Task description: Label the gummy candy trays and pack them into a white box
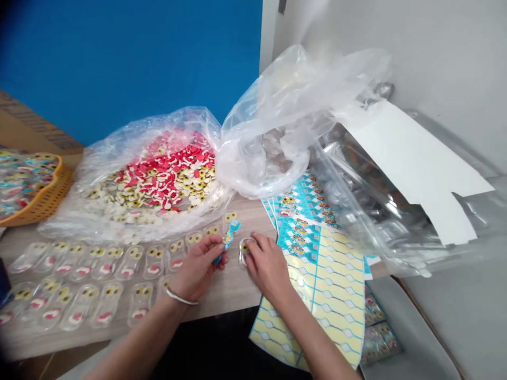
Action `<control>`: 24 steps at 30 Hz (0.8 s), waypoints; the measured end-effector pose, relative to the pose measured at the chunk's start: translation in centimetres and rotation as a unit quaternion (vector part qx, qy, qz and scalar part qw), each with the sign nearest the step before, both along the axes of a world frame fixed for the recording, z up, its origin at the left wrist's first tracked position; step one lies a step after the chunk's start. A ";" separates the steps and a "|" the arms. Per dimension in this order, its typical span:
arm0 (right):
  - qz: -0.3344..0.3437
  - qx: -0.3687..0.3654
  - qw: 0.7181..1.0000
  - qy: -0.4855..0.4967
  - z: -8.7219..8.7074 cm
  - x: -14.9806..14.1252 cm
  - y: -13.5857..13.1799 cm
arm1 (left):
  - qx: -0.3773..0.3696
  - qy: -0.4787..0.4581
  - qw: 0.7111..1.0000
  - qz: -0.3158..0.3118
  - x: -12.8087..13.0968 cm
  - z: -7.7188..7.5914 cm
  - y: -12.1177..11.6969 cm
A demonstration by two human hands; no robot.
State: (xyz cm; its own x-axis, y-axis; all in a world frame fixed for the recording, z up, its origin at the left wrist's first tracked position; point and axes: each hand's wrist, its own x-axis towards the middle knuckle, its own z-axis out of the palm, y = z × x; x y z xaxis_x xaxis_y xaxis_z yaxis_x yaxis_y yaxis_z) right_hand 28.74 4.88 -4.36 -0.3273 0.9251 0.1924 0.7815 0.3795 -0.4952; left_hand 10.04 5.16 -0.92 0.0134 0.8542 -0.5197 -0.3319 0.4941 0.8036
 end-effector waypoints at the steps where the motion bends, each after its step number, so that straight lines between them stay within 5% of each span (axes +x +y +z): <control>1: -0.017 0.002 0.999 0.036 0.2 0.5 -0.5 | 0.005 0.020 0.999 -0.040 0.0 0.0 0.0; 5: -0.085 -0.022 0.982 0.170 2.2 2.3 -1.5 | 0.031 0.095 0.974 -0.204 -0.1 0.5 -0.3; 9: -0.033 -0.142 0.968 0.204 3.7 2.4 -2.5 | 0.090 0.189 0.934 -0.289 0.1 1.1 -0.9; 15: -0.081 -0.242 0.919 0.301 3.3 1.7 -3.8 | 0.168 0.307 0.878 -0.328 0.3 0.3 -0.9; 19: -0.092 -0.236 0.935 0.246 2.8 1.2 -3.7 | 0.177 0.314 0.868 -0.343 0.7 0.0 -0.1; 24: -0.159 -0.226 0.944 0.179 2.1 0.6 -3.0 | 0.182 0.358 0.873 -0.277 1.2 -0.3 1.1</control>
